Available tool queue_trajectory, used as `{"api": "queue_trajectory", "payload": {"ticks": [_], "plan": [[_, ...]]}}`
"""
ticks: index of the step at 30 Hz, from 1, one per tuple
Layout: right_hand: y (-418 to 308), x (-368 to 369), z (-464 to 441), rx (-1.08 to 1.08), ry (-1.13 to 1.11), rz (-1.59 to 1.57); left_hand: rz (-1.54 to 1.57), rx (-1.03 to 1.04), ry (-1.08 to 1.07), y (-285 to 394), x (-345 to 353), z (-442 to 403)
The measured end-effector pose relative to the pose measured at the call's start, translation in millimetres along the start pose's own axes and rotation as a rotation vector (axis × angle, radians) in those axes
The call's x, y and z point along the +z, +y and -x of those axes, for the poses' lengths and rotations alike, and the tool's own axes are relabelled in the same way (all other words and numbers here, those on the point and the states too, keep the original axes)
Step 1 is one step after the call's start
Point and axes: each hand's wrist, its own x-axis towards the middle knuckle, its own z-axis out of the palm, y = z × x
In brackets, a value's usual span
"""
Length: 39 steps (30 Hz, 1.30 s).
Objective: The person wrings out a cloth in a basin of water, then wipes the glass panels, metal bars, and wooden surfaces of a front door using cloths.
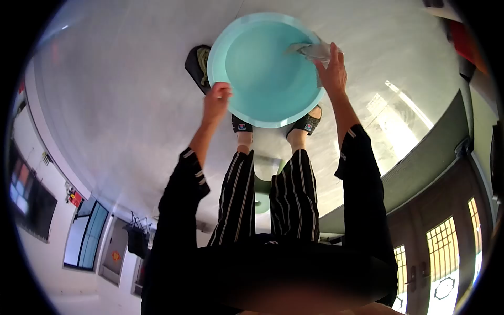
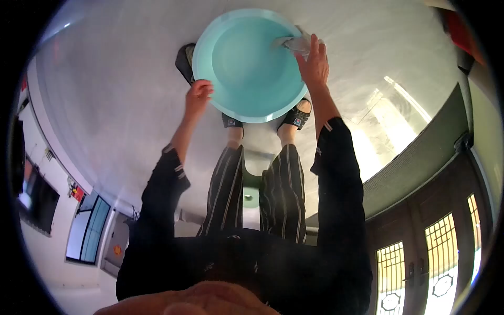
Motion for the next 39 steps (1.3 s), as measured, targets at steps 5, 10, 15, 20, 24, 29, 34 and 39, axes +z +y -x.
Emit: {"api": "queue_trajectory", "payload": {"ticks": [5, 10, 15, 20, 24, 29, 34, 39], "plan": [[37, 27, 0, 0.076, 0.011, -0.126, 0.261, -0.269, -0.064, 1, 98, 8], [38, 10, 52, -0.018, 0.054, -0.145, 0.476, -0.511, -0.144, 13, 159, -11], [9, 6, 109, 0.074, -0.089, -0.281, 0.779, -0.811, -0.282, 32, 203, -27], [-12, 13, 162, 0.385, -0.342, -0.469, 0.602, -0.607, -0.155, 5, 210, -3], [-5, 4, 170, 0.467, -0.302, -0.579, 0.569, -0.538, -0.031, -14, 177, 19], [-13, 26, 155, 0.526, -0.320, -0.616, 0.751, -0.517, 0.002, -13, 154, 34], [-55, 35, 183, 0.358, -0.298, -0.506, 0.846, -0.536, 0.057, -7, 140, 31], [-42, 31, 174, -0.064, -0.270, -0.375, 0.868, -0.546, -0.034, -10, 127, 52]]}}
